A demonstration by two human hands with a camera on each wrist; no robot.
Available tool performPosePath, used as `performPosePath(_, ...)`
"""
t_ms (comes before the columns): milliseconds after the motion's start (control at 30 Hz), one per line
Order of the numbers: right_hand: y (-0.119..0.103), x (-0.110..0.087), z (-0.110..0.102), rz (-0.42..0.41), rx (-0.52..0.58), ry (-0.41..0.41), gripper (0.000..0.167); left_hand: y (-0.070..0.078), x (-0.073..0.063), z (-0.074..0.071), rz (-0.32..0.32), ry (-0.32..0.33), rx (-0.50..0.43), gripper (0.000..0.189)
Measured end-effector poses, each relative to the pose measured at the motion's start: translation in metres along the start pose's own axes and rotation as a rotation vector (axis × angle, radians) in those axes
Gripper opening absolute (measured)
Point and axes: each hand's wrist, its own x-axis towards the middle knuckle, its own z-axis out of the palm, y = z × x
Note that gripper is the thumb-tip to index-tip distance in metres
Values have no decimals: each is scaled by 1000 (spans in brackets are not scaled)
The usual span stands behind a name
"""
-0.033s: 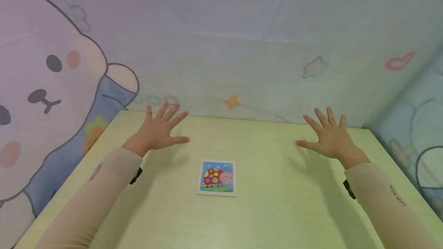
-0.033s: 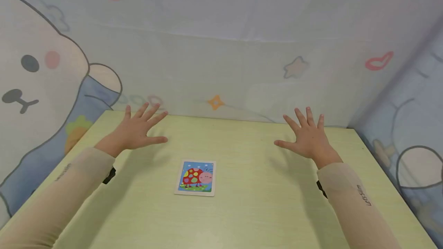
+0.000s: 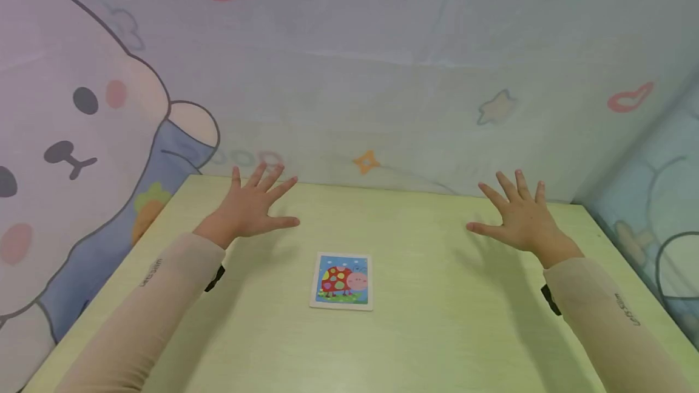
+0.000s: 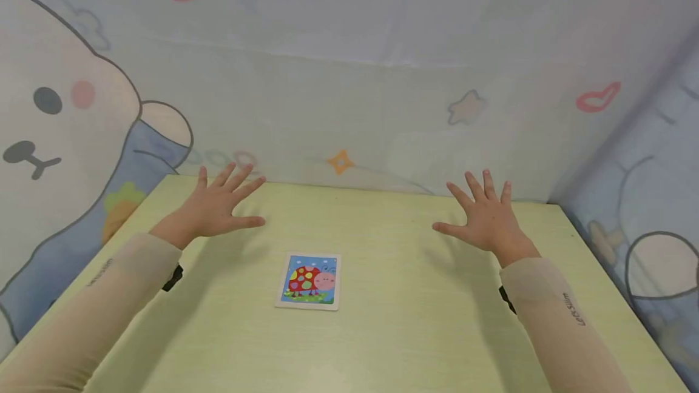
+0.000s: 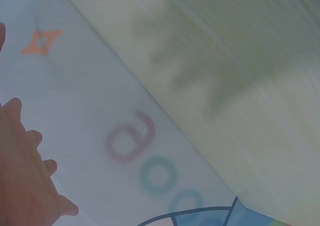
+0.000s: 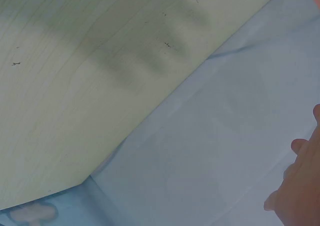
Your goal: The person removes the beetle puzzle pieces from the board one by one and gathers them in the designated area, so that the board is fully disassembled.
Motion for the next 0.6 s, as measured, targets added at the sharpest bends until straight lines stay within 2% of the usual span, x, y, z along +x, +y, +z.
performPosePath(300, 0, 3, 0, -4, 11, 0, 96, 4, -1, 1, -3, -4, 0, 88)
performPosePath(433, -3, 4, -7, -23, 28, 29, 95, 9, -1, 0, 3, 22, -18, 88)
performPosePath(600, -17, 10, -14, -84, 123, 79, 90, 22, -10, 2, 14, 77, -65, 88)
